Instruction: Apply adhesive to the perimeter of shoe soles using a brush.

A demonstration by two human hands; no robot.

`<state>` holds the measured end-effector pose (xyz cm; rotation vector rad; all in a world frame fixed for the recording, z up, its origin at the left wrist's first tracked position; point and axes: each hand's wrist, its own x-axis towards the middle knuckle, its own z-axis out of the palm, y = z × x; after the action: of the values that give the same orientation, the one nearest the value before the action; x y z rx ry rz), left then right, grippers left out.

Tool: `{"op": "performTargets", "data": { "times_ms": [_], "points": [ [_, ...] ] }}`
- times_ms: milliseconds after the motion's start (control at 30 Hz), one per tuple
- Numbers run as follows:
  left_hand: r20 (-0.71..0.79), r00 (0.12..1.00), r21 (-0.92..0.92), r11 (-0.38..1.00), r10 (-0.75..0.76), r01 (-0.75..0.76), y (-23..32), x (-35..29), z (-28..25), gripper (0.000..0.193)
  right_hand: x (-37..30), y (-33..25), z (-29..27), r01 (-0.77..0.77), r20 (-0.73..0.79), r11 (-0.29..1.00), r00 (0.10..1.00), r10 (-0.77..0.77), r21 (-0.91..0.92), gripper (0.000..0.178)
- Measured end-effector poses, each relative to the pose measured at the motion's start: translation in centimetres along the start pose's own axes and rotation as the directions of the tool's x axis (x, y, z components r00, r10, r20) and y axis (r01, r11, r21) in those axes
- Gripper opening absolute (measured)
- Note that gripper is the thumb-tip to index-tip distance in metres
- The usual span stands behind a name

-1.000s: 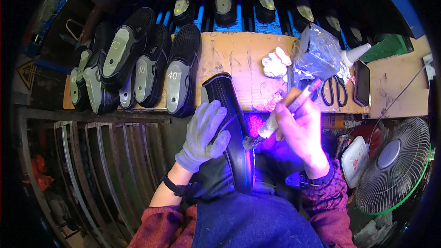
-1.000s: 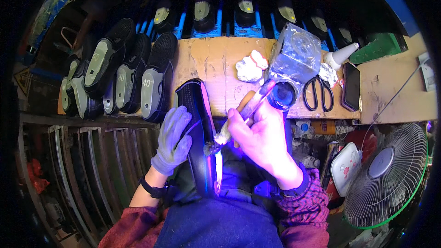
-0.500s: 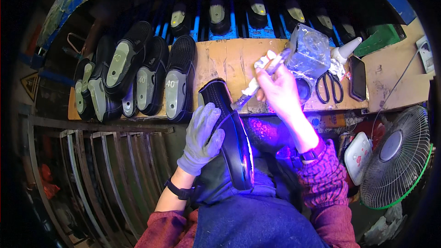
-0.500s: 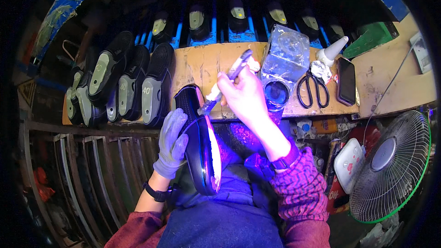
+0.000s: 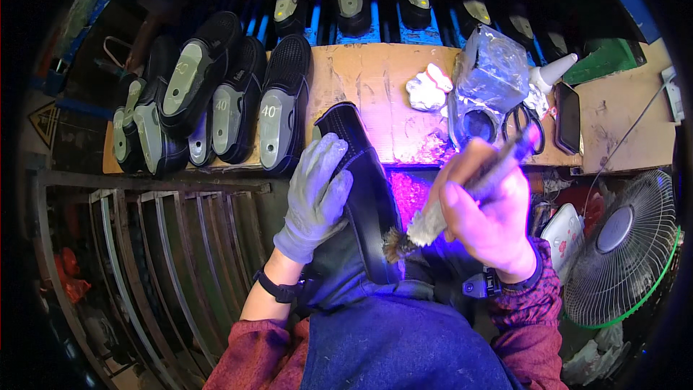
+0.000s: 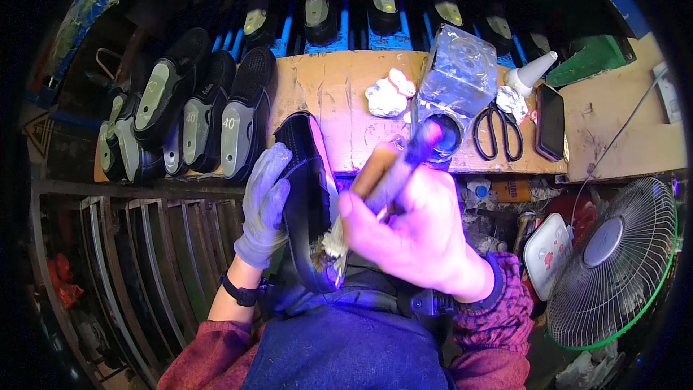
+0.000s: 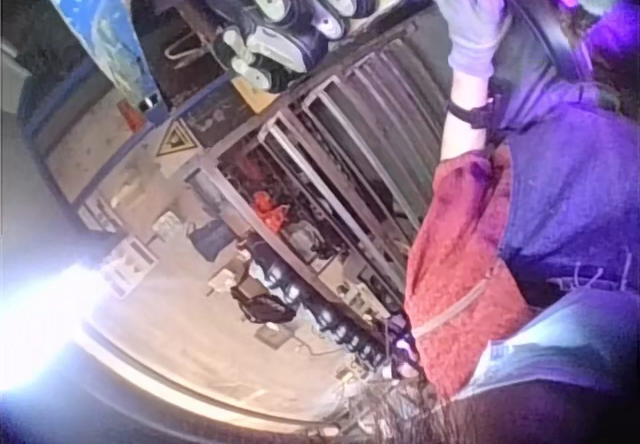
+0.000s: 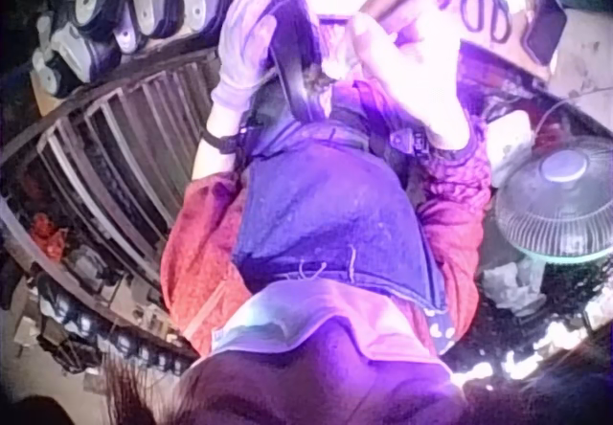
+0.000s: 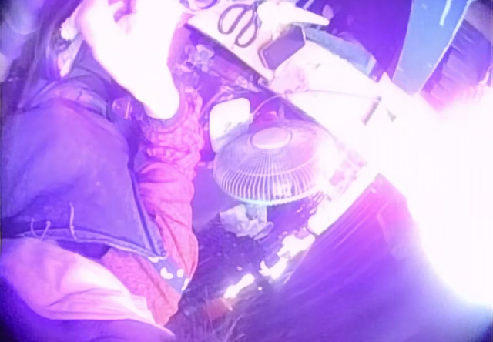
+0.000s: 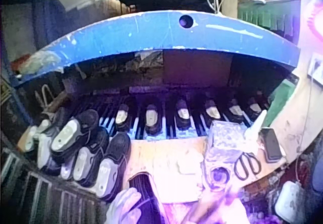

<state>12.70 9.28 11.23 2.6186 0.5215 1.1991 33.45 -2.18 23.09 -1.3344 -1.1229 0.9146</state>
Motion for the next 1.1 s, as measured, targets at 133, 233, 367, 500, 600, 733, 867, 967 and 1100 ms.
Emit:
{"op": "performTargets", "data": {
  "times_ms": [133,233,367,500,600,733,867,967,1100],
  "points": [
    [0.000,0.999,0.001,0.999,0.049,-0.049,-0.5,0.7,-0.2,0.043,-1.1,-1.2,0.2,0.206,0.045,0.941,0.973,-0.226,0.267,0.013],
    [0.005,0.999,-0.032,0.998,0.051,-0.051,-0.7,1.9,-0.8,0.072,-0.7,-2.4,-1.5,0.560,0.278,0.828,0.799,-0.533,-0.022,0.020],
    [0.149,0.989,-0.092,0.995,-0.016,0.030,-0.7,4.3,-3.3,0.092,-0.2,-3.5,-2.6,0.647,0.291,0.753,0.748,-0.596,-0.121,0.019],
    [0.475,0.836,-0.376,0.795,-0.275,0.476,0.8,5.4,-6.0,0.112,1.0,-3.4,-2.2,0.408,0.114,0.913,0.906,-0.408,0.022,0.013],
    [0.720,0.617,-0.396,0.544,-0.317,0.740,2.1,5.2,-6.2,0.119,2.4,-3.2,-1.6,0.443,-0.203,0.819,0.896,-0.394,0.365,0.007],
    [0.777,0.565,-0.317,0.601,-0.279,0.734,2.6,4.4,-5.4,0.121,4.9,-2.5,-0.9,0.315,-0.266,0.945,0.922,-0.283,0.087,0.015],
    [0.820,0.493,-0.211,0.649,-0.289,0.731,2.0,4.3,-5.0,0.119,5.3,-1.2,-1.1,0.419,-0.097,0.905,0.906,-0.412,0.072,0.014],
    [0.834,0.474,-0.274,0.532,-0.283,0.801,1.6,4.4,-4.7,0.110,4.7,0.4,-1.2,0.491,-0.040,0.868,0.871,-0.490,0.072,0.009],
    [0.867,0.425,-0.373,0.228,-0.259,0.900,0.6,4.2,-4.0,0.097,2.4,2.2,-0.6,0.425,0.007,0.891,0.902,-0.432,0.161,0.013]
  ]
}}
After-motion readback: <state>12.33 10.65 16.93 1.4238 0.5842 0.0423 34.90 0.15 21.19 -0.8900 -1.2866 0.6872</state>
